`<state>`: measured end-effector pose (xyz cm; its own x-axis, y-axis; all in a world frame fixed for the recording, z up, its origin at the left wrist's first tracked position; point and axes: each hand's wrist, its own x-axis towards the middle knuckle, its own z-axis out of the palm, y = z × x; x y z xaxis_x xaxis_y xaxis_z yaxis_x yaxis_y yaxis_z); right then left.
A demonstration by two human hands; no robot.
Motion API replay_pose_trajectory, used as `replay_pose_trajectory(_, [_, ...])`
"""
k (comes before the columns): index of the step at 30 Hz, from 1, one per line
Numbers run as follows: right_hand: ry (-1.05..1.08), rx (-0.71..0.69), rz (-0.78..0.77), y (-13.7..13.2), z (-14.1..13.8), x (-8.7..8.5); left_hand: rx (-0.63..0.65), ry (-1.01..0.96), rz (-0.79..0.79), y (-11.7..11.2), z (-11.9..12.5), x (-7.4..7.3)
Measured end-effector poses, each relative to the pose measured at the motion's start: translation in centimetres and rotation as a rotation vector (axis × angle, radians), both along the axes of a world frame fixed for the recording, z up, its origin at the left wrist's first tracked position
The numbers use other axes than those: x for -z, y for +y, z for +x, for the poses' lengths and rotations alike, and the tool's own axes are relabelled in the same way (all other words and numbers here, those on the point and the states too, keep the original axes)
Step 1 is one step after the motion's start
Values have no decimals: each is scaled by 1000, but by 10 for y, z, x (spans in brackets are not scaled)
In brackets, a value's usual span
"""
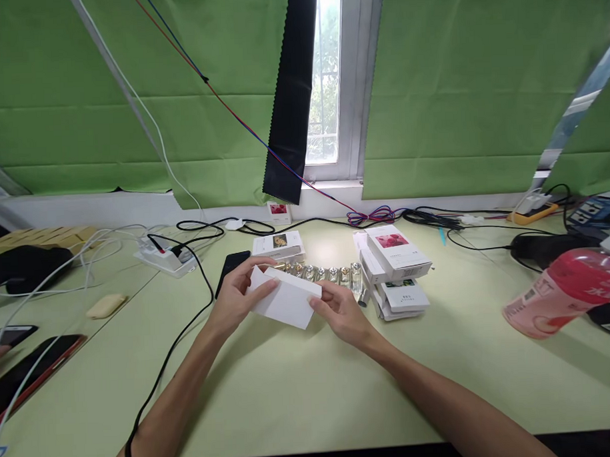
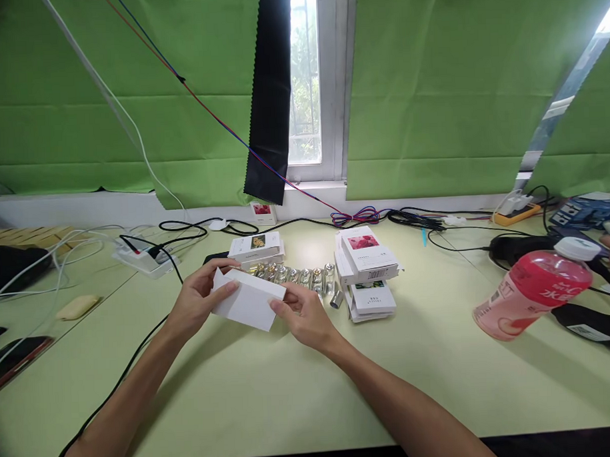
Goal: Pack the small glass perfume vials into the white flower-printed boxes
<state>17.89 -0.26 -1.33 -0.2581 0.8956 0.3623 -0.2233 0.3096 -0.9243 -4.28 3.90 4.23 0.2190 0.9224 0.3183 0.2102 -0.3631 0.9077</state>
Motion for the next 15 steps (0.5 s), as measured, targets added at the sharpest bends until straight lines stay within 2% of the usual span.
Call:
replay_pose_trajectory(3, [18, -4, 2, 0, 0, 0, 71, -12, 19, 0, -1, 2])
replay_pose_trajectory(9, [53, -8, -3, 1, 0, -1, 112, -8, 205, 0, -3, 2])
replay_pose_trajectory(15, [36, -5, -8, 0, 0, -3, 120, -25, 233, 1, -2, 4])
